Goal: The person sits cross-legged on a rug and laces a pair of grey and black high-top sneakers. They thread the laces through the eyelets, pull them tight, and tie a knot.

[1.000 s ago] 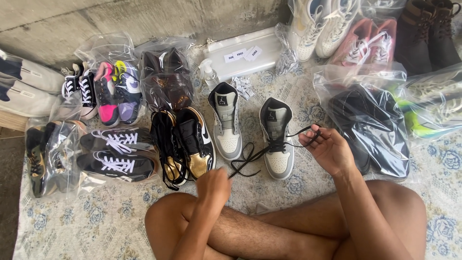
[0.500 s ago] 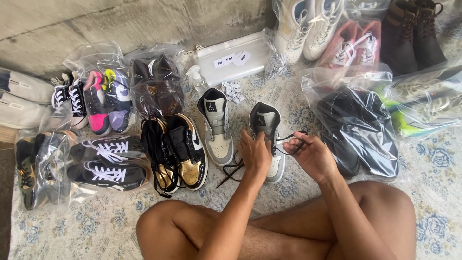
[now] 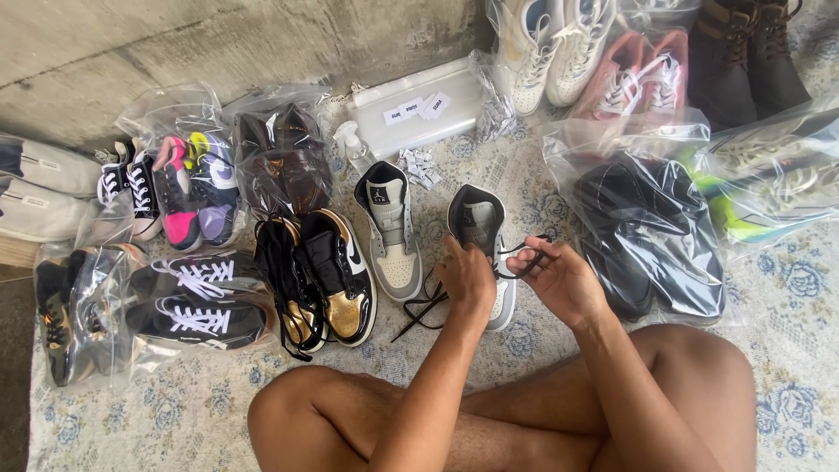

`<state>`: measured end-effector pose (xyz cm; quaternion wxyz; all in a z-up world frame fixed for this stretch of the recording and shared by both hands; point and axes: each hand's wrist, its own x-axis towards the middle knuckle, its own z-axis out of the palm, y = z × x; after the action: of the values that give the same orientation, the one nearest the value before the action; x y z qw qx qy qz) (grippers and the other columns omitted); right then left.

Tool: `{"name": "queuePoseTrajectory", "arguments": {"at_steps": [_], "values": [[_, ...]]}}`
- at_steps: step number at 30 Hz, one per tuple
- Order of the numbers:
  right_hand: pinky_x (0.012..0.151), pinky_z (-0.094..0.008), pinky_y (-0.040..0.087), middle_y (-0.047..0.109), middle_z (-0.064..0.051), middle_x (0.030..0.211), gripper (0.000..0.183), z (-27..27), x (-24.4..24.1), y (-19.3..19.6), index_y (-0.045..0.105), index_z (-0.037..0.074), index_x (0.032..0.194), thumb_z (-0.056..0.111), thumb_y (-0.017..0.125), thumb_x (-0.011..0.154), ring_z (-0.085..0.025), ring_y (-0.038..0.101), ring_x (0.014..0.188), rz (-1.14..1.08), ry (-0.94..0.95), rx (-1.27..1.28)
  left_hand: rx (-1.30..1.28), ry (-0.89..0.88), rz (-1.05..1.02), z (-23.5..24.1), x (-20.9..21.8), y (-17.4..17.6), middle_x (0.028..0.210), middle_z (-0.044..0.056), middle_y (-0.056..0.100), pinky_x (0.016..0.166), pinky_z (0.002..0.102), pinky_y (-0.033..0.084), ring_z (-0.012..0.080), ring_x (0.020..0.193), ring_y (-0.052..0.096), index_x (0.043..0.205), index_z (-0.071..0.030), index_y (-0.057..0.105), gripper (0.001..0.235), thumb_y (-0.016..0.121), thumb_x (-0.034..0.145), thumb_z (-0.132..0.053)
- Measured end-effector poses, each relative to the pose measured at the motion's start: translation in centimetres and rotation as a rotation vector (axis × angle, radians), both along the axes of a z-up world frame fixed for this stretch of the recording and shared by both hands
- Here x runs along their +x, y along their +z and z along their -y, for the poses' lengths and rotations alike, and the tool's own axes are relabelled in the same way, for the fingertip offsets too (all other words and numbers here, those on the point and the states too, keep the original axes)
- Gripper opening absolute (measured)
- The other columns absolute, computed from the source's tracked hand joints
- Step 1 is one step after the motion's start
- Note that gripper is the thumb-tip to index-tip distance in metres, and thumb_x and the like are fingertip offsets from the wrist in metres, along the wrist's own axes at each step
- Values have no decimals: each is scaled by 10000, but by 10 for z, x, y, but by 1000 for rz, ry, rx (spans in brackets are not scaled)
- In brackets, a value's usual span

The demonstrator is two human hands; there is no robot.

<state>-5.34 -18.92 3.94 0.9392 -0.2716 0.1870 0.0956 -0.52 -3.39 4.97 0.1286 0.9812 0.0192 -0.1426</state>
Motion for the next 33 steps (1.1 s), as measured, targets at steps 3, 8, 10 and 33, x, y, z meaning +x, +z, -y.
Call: {"name": "queuePoseTrajectory", "arguments": {"at_steps": [3, 8, 10, 33], "values": [[991, -475, 566, 752, -177, 963, 305, -1, 0, 0, 713, 45, 1150, 189, 526, 959, -324, 758, 983, 2, 6, -11, 18, -2, -29, 4, 5, 5, 1285, 171, 460, 830, 445, 451, 362, 933, 701, 1103, -7, 685, 260, 659, 978, -233], [988, -479, 564, 753, -179, 964, 317, 2, 0, -2, 716, 40, 1158, 185, 511, 963, -331, 758, 984, 15, 15, 5, -113, 2, -3, -7, 4, 10, 1286, 216, 465, 814, 466, 480, 402, 921, 717, 1097, 18, 673, 211, 642, 968, -145], [989, -479, 565, 754, -179, 965, 319, 2, -1, 0, 716, 41, 1158, 186, 507, 966, -331, 758, 984, 18, 8, 13, -155, -34, 22, -14, -1, 13, 1325, 259, 457, 814, 481, 516, 431, 921, 728, 1120, 47, 647, 209, 615, 974, -100], [1071, -492, 520, 772, -176, 1002, 324, 10, 14, -16, 749, 69, 1108, 232, 541, 920, -348, 742, 1080, -24, 15, -33, -1616, 467, -218, -110, 2, -127, 1095, 269, 673, 1053, 510, 497, 357, 1123, 685, 967, -21, 524, 127, 642, 929, -50]]}}
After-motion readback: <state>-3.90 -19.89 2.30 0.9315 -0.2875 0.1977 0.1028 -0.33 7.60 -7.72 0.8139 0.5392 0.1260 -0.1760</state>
